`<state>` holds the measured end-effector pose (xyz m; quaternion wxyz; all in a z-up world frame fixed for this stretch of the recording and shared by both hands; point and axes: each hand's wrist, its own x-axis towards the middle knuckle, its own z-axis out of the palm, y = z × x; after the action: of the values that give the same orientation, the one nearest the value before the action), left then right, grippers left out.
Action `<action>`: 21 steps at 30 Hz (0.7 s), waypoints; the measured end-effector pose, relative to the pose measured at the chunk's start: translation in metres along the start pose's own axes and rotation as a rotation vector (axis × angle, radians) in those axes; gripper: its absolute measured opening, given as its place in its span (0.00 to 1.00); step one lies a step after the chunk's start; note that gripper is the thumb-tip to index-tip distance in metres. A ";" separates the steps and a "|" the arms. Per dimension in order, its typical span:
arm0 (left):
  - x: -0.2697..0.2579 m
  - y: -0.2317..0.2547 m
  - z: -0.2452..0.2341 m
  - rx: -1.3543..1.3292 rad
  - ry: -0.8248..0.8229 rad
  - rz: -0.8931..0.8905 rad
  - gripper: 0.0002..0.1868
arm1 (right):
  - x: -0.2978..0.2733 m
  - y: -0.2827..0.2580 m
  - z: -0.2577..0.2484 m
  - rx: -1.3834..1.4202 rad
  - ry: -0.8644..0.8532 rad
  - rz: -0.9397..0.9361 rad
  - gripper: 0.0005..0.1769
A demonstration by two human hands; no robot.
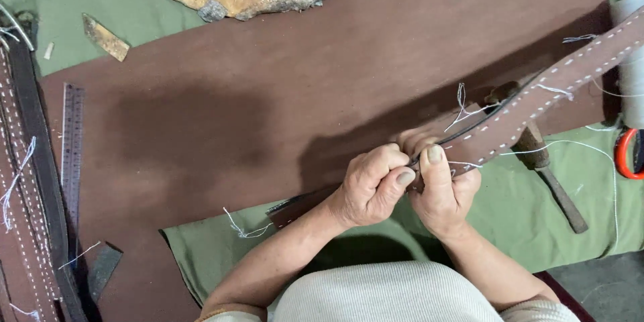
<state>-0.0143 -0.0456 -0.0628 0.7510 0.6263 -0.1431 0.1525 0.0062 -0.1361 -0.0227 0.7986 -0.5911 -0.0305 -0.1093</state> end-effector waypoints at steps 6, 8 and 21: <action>-0.008 -0.010 0.008 0.047 0.018 0.083 0.10 | 0.000 -0.001 0.003 -0.013 0.073 -0.057 0.12; -0.011 -0.011 0.008 0.087 0.020 0.075 0.11 | -0.002 0.002 0.004 -0.014 0.117 -0.091 0.09; 0.004 0.020 -0.011 -0.068 0.054 -0.289 0.12 | -0.034 0.122 -0.124 -0.162 -0.203 0.021 0.14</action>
<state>-0.0190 -0.0312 -0.0451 0.7896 0.6102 -0.0363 0.0546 -0.0109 -0.2153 -0.1804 0.7423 -0.6618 -0.0960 -0.0429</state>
